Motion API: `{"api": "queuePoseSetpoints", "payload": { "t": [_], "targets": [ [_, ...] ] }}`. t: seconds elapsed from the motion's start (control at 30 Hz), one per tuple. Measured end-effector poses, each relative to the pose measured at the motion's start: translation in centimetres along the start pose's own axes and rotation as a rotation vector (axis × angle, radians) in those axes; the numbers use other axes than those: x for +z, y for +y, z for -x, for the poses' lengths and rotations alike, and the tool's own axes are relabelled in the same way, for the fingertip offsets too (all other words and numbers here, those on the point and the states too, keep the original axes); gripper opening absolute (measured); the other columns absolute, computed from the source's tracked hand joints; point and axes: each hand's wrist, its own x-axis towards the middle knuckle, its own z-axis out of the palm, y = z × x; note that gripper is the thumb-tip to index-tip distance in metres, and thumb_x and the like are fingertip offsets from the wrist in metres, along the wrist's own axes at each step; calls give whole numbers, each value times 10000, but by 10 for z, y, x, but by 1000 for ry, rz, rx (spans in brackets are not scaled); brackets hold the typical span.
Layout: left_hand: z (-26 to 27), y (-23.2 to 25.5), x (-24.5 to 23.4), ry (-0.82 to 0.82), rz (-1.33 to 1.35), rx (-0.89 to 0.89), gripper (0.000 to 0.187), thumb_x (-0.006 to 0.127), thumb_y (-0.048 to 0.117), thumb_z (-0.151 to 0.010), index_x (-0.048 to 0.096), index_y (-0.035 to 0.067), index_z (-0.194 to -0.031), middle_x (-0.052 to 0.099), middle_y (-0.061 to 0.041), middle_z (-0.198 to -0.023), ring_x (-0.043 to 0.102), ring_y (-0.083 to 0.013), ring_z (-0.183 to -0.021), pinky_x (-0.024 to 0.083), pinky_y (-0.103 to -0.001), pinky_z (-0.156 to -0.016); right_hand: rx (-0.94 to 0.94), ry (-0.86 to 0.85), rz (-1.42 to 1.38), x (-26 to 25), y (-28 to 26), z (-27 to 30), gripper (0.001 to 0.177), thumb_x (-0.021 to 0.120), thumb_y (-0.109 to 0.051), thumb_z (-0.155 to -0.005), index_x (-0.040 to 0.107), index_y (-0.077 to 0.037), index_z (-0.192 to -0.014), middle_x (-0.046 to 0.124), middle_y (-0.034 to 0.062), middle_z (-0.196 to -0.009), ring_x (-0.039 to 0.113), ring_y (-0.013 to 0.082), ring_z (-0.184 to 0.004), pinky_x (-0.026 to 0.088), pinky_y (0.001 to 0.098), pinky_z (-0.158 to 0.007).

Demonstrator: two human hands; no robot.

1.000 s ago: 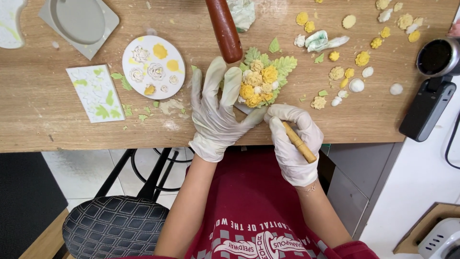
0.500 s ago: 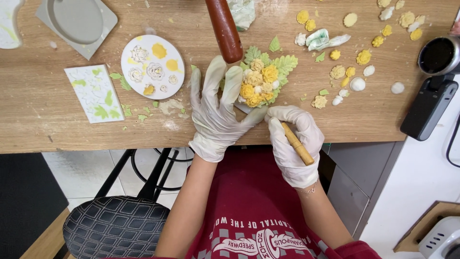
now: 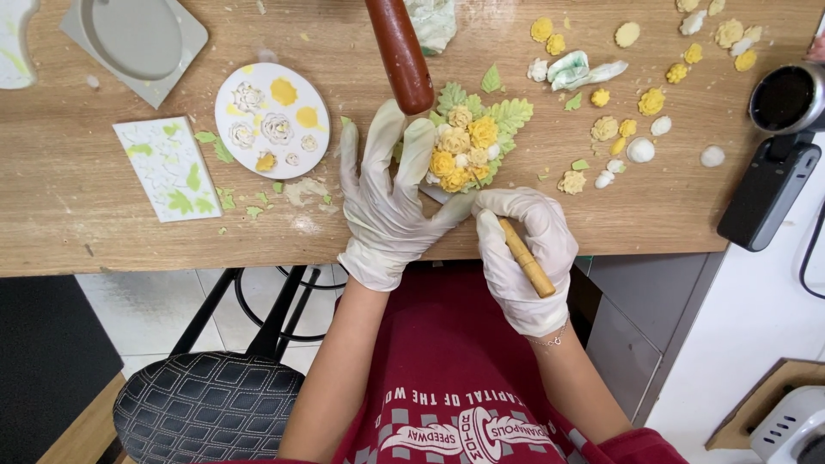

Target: Decorate a candle by attaching pre-made wax flowers using melted wax as adhesive.

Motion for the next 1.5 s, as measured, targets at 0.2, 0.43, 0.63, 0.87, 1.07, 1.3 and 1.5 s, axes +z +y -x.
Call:
{"api": "queuePoseSetpoints", "payload": {
  "t": [0.2,0.43,0.63,0.87,1.07,1.3,1.5],
  "targets": [
    [-3,1,-2,-7,2,-5,858,828,624,-963,339,171,-1504,414,-71,-1450,421,-273,-1478,176,-528,-1307,-22,-20,58,0,-3,-2,146,719,35,-971,639,-39,-1067,734,82,-1038,680,239,-980,525,346,-941],
    [-2,2,-2,-17,-6,-8,882,831,648,-946,342,172,-1504,413,-70,-1440,426,-271,-1466,188,-539,-1303,-35,-2,82,1,-3,-4,154,716,42,-974,637,-56,-1063,735,70,-1040,679,236,-978,514,345,-953],
    [-2,2,-3,-17,-7,-12,907,827,676,-924,345,166,-1498,414,-74,-1426,434,-277,-1455,195,-544,-1294,-77,-10,115,0,-1,-5,173,729,46,-947,625,-70,-1023,724,63,-994,682,237,-913,506,361,-952],
    [-3,2,-2,3,-10,-7,868,798,667,-952,345,161,-1492,416,-79,-1416,447,-279,-1448,192,-540,-1296,-113,-18,155,-3,0,-4,175,741,23,-939,622,-65,-1031,729,73,-1008,685,258,-941,498,376,-985],
    [-7,3,-2,22,-4,4,851,784,652,-967,332,154,-1489,431,-97,-1419,458,-288,-1442,184,-523,-1300,-108,-21,152,-5,2,-3,167,743,11,-931,627,-69,-1020,733,72,-1008,691,257,-941,494,379,-996],
    [-5,3,-2,9,2,-8,850,797,624,-962,327,163,-1499,433,-103,-1432,463,-289,-1449,187,-522,-1304,-101,-37,164,-9,1,0,170,750,21,-916,631,-64,-1003,738,66,-981,688,249,-891,485,381,-984],
    [-3,2,-9,73,77,34,915,786,685,-911,305,181,-1505,370,-126,-1466,390,-319,-1463,166,-585,-1301,57,245,-80,-46,30,18,206,707,1,-1007,566,-91,-1126,677,69,-1104,641,233,-945,541,312,-893]
  ]
}}
